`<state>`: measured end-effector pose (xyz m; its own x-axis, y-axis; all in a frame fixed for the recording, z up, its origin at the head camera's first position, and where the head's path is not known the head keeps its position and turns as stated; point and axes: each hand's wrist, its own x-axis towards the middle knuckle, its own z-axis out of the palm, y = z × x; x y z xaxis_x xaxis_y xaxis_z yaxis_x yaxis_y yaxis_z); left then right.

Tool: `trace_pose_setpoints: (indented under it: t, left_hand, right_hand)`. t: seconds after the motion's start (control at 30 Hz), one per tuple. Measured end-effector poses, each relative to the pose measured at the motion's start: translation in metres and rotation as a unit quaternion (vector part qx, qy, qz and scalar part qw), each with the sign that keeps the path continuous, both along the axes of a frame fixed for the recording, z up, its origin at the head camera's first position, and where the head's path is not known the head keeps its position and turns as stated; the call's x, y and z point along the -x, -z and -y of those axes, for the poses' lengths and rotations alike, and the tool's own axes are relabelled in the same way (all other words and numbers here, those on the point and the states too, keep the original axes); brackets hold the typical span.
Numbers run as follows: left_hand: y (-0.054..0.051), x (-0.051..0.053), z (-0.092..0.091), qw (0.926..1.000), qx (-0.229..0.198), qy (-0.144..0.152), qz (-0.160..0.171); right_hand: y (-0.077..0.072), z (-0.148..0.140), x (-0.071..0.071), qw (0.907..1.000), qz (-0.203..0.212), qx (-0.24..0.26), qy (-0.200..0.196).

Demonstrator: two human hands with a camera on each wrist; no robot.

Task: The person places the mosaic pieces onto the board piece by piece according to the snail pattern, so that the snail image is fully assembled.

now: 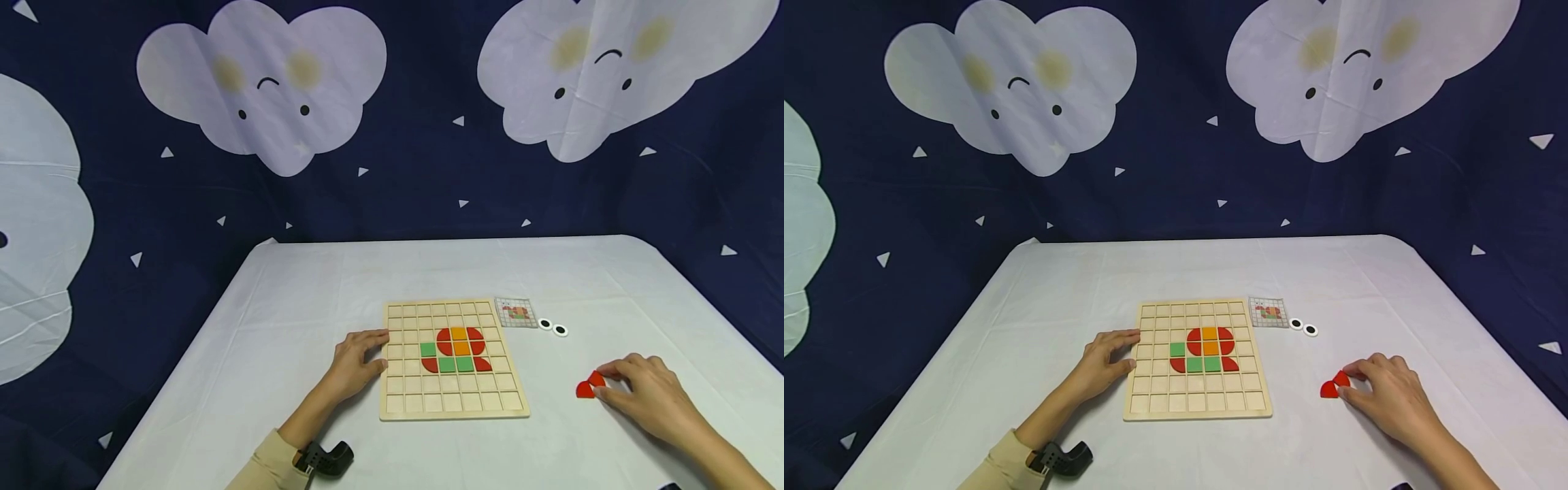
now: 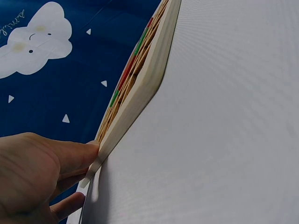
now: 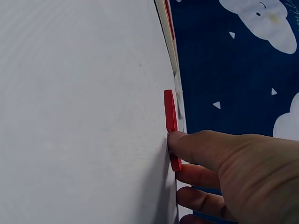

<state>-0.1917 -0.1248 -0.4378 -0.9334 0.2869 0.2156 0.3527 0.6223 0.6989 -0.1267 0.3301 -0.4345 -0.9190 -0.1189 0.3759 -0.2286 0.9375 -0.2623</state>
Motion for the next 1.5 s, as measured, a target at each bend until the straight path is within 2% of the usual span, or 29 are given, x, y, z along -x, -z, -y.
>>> trace_pose_setpoints:
  t: [0.27, 0.37, 0.53, 0.77, 0.93, 1.3, 1.5]
  left_hand:
    - [-0.001, -0.001, 0.000, 0.9999, -0.005, -0.006, 0.012]
    - [-0.001, -0.001, 0.000, 1.0000, -0.003, -0.005, 0.006]
    - [-0.001, -0.001, 0.000, 1.0000, -0.004, -0.003, 0.003]
    - [0.000, 0.000, 0.000, 1.0000, -0.009, -0.002, 0.000]
    - [0.000, 0.000, 0.000, 1.0000, -0.008, 0.000, -0.002]
    - [-0.001, 0.000, -0.001, 1.0000, -0.008, -0.001, 0.000]
    - [-0.001, 0.000, -0.001, 0.9999, -0.011, -0.003, 0.001]
  right_hand:
    - [0.001, 0.003, 0.007, 0.9997, -0.021, 0.004, -0.011]
    - [0.000, 0.004, 0.010, 0.9995, -0.028, 0.005, -0.011]
    - [-0.011, 0.014, 0.019, 0.9996, -0.017, 0.018, -0.013]
    - [-0.036, 0.057, 0.039, 0.9985, 0.038, 0.026, -0.031]
    - [-0.045, 0.096, 0.054, 0.9959, 0.040, 0.027, -0.077]
    - [-0.043, 0.165, 0.085, 0.9878, 0.029, 0.020, -0.152]
    - [-0.039, 0.189, 0.095, 0.9816, 0.058, 0.021, -0.181]
